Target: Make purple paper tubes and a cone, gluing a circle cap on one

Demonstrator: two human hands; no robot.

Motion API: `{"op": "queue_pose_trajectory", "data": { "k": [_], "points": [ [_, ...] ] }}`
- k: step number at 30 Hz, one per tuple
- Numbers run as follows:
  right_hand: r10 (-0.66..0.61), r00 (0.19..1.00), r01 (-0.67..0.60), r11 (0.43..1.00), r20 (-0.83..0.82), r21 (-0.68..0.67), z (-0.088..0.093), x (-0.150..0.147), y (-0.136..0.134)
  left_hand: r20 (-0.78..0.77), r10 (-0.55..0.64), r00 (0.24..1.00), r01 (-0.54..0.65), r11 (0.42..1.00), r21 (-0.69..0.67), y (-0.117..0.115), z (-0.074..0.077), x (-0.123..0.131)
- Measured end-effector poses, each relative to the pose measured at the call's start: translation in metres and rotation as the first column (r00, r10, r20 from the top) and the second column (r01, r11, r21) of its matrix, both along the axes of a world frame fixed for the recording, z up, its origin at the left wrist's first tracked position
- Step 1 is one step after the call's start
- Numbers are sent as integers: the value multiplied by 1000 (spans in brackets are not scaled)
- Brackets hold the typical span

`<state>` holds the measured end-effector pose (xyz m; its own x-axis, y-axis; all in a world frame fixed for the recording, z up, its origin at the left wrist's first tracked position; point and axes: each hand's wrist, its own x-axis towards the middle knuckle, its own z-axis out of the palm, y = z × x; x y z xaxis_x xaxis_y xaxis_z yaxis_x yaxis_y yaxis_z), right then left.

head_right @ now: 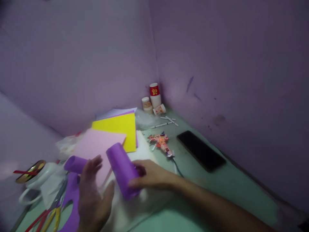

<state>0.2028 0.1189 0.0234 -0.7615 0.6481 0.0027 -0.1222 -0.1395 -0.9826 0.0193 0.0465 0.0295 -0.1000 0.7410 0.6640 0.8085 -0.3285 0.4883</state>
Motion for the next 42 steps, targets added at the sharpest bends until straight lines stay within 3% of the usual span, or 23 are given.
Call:
{"op": "queue_pose_trajectory", "data": {
  "k": [2,4,8,12,15,17,18,21,23,25,28,32,34,37,42],
  "points": [
    [58,998,-62,989,-33,-132,-1,3,1,-289,-40,956,88,984,154,5,3,-12],
    [97,995,-101,974,-28,-204,-1,5,2,-471,-80,879,200,957,211,8,4,-18],
    [198,979,-204,938,-50,-279,-2,5,1,-544,-153,825,273,950,148,11,4,-16],
    [148,986,-167,925,-81,-342,-9,-2,1,-549,-254,796,326,945,35,11,1,-14],
    [235,962,-266,923,-138,-278,-15,-6,3,-341,-244,908,251,968,-26,10,-1,-15],
    [210,962,-245,946,-173,-213,-17,-8,5,-50,-118,992,111,986,-128,8,-2,-14],
    [144,973,-179,964,-179,-196,-17,-7,6,113,-37,993,59,979,-195,8,-2,-13],
    [-81,991,63,985,-105,-158,-15,-6,10,523,107,846,80,943,-322,7,1,-9],
    [-184,983,183,981,-11,-63,-15,-5,12,656,122,744,139,933,-331,7,3,-6],
    [-254,963,249,966,86,69,-17,-5,15,717,126,685,163,934,-319,8,4,-2],
    [-317,920,254,929,229,269,-19,-3,18,738,138,660,156,936,-315,10,3,1],
    [-280,845,33,877,455,480,-15,11,19,732,164,662,141,931,-336,11,3,-1],
    [-256,809,-117,812,529,572,-11,18,18,731,165,663,143,930,-339,10,4,-2],
    [-253,763,-258,724,595,639,-6,23,16,726,168,667,147,926,-349,8,4,-2],
    [-250,735,-318,694,630,646,-3,21,17,707,168,687,148,920,-362,1,-1,10]
  ]
}}
